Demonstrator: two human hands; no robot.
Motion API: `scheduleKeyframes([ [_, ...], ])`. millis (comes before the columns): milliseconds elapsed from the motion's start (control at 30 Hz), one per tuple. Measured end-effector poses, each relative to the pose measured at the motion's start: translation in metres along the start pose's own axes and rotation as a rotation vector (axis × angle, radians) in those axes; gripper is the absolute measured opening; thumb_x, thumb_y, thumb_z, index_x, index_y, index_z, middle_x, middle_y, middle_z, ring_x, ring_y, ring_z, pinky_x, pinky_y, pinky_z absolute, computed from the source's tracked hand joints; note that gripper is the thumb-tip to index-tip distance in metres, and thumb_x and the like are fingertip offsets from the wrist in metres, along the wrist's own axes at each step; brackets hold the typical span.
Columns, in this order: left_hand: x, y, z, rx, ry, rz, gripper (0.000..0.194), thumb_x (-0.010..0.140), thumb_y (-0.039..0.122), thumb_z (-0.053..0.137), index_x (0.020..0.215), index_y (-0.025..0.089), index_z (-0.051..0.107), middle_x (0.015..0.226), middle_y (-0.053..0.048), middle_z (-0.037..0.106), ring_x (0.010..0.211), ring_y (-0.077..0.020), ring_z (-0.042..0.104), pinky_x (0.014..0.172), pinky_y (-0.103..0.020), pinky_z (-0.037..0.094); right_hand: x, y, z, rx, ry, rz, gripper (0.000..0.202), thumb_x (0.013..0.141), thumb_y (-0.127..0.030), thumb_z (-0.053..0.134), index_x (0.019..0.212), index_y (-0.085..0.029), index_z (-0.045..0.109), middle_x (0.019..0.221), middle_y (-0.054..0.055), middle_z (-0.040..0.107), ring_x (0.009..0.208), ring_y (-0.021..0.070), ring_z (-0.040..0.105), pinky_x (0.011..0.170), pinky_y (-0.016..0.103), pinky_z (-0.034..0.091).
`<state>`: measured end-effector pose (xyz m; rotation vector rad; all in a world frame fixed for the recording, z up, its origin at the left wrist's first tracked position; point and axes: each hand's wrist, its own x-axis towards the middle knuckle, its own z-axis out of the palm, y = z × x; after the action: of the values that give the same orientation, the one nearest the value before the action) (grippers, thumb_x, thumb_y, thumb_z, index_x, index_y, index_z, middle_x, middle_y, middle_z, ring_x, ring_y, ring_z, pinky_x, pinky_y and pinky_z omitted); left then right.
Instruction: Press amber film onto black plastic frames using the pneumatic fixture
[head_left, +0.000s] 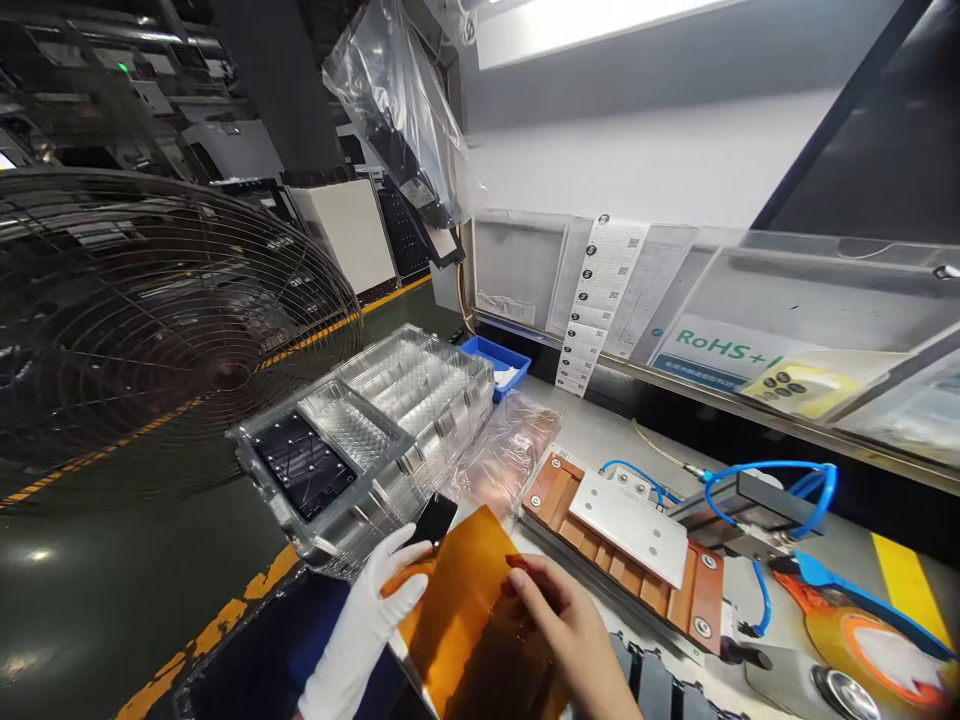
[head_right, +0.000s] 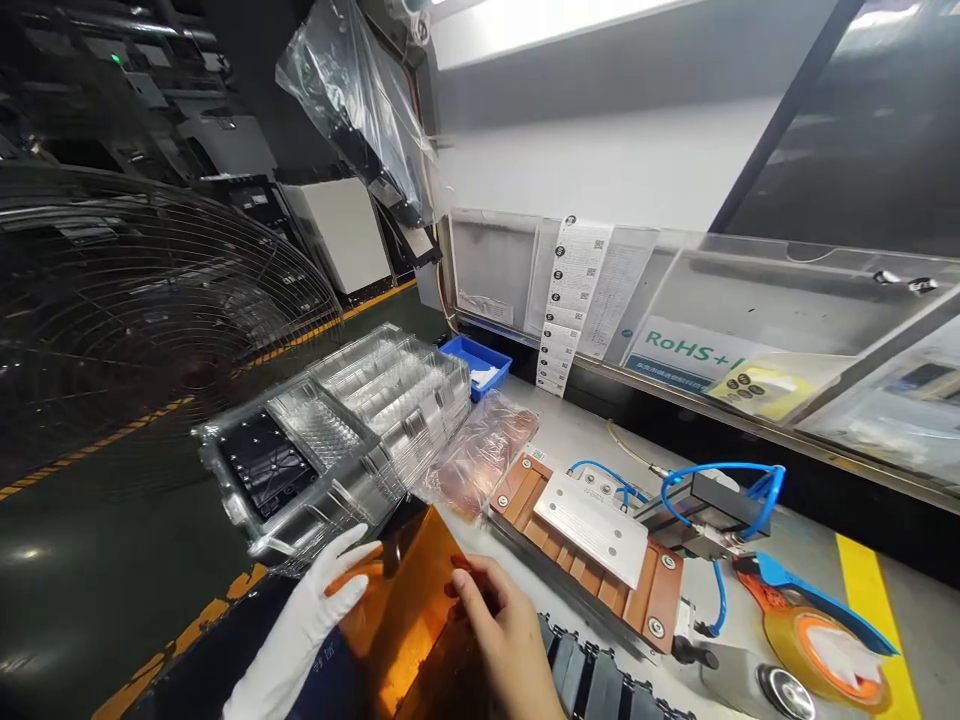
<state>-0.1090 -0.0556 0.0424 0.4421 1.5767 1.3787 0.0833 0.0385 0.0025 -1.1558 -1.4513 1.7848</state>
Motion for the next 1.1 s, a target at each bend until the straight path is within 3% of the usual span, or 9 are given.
scheduleKeyframes([
  [100, -0.008, -0.017, 0.01, -0.21, -0.102, -0.144, 0.066, 0.07, 0.052, 0.077, 0.127, 0.026, 0.055, 0.131, -0.008, 0.062, 0.112, -0.0247, 0.061, 0.094, -0.035, 0.05, -0.002, 0.016, -0.003, 0.173, 0.192, 0.036, 0.047, 0.079, -0.06, 0.066, 0.102, -0.02, 0.066, 0.089, 0.007, 0.074, 0.076, 0.0222, 0.069, 0.071, 0.033, 0.057],
  [233, -0.007, -0.043, 0.022, -0.065, -0.083, -0.222, 0.061, 0.066, 0.061, 0.076, 0.107, 0.017, 0.068, 0.102, -0.009, 0.074, 0.082, -0.0214, 0.068, 0.069, -0.03, 0.054, -0.003, 0.029, -0.015, 0.165, 0.283, 0.044, 0.056, 0.077, -0.063, 0.064, 0.107, -0.016, 0.063, 0.098, 0.014, 0.074, 0.086, 0.0306, 0.071, 0.078, 0.045, 0.059],
  [333, 0.002, -0.048, 0.03, 0.111, -0.073, -0.14, 0.063, 0.065, 0.066, 0.072, 0.102, 0.015, 0.07, 0.091, -0.007, 0.075, 0.071, -0.0192, 0.067, 0.059, -0.028, 0.051, -0.008, 0.028, -0.027, -0.188, 0.458, -0.179, 0.055, 0.083, -0.053, 0.061, 0.125, -0.017, 0.055, 0.124, 0.019, 0.064, 0.117, 0.0363, 0.06, 0.101, 0.06, 0.046],
  [400, 0.006, -0.046, 0.036, 0.219, -0.115, -0.108, 0.061, 0.07, 0.065, 0.069, 0.103, 0.015, 0.07, 0.089, -0.007, 0.075, 0.068, -0.0183, 0.066, 0.056, -0.027, 0.05, -0.013, 0.021, -0.03, -0.521, 0.532, -0.431, 0.046, 0.09, -0.038, 0.055, 0.135, -0.025, 0.05, 0.133, 0.016, 0.058, 0.125, 0.0333, 0.054, 0.103, 0.061, 0.045],
  [533, 0.002, -0.039, 0.047, 0.355, -0.293, 0.01, 0.046, 0.082, 0.056, 0.061, 0.105, 0.017, 0.07, 0.093, -0.006, 0.075, 0.079, -0.0194, 0.067, 0.072, -0.028, 0.053, -0.024, -0.007, -0.022, -0.867, 0.242, -0.762, 0.035, 0.093, -0.026, 0.052, 0.128, -0.029, 0.057, 0.119, 0.012, 0.067, 0.107, 0.0252, 0.066, 0.083, 0.04, 0.062],
  [700, -0.006, -0.035, 0.054, 0.672, -0.434, 0.363, 0.036, 0.093, 0.048, 0.047, 0.102, 0.023, 0.072, 0.091, -0.006, 0.073, 0.083, -0.0186, 0.066, 0.076, -0.026, 0.05, -0.028, -0.028, -0.012, -0.904, 0.089, -0.887, 0.026, 0.091, -0.021, 0.058, 0.116, -0.019, 0.061, 0.106, 0.01, 0.075, 0.094, 0.0222, 0.071, 0.079, 0.032, 0.063],
  [867, -0.008, -0.038, 0.055, 0.727, -0.471, 0.406, 0.031, 0.094, 0.046, 0.046, 0.103, 0.024, 0.067, 0.095, -0.004, 0.071, 0.088, -0.017, 0.066, 0.078, -0.023, 0.048, -0.034, -0.017, -0.009, -0.716, 0.088, -0.799, 0.022, 0.087, -0.011, 0.054, 0.104, -0.023, 0.061, 0.089, 0.001, 0.077, 0.075, 0.0117, 0.073, 0.071, 0.016, 0.057],
  [967, -0.009, -0.041, 0.055, 0.806, -0.392, 0.398, 0.032, 0.092, 0.049, 0.05, 0.084, 0.022, 0.066, 0.075, -0.001, 0.066, 0.07, -0.014, 0.063, 0.063, -0.022, 0.043, -0.039, -0.006, -0.003, -0.455, 0.173, -0.601, 0.015, 0.088, -0.018, 0.055, 0.094, -0.027, 0.065, 0.08, -0.004, 0.076, 0.069, 0.01, 0.071, 0.066, 0.014, 0.054],
  [1100, -0.011, -0.044, 0.057, 0.764, -0.361, 0.365, 0.039, 0.089, 0.055, 0.05, 0.075, 0.021, 0.063, 0.069, 0.001, 0.061, 0.065, -0.0129, 0.058, 0.06, -0.022, 0.039, -0.042, 0.001, 0.003, -0.181, 0.201, -0.349, 0.014, 0.088, -0.037, 0.059, 0.086, -0.026, 0.069, 0.075, -0.001, 0.077, 0.065, 0.0128, 0.07, 0.063, 0.017, 0.053],
])
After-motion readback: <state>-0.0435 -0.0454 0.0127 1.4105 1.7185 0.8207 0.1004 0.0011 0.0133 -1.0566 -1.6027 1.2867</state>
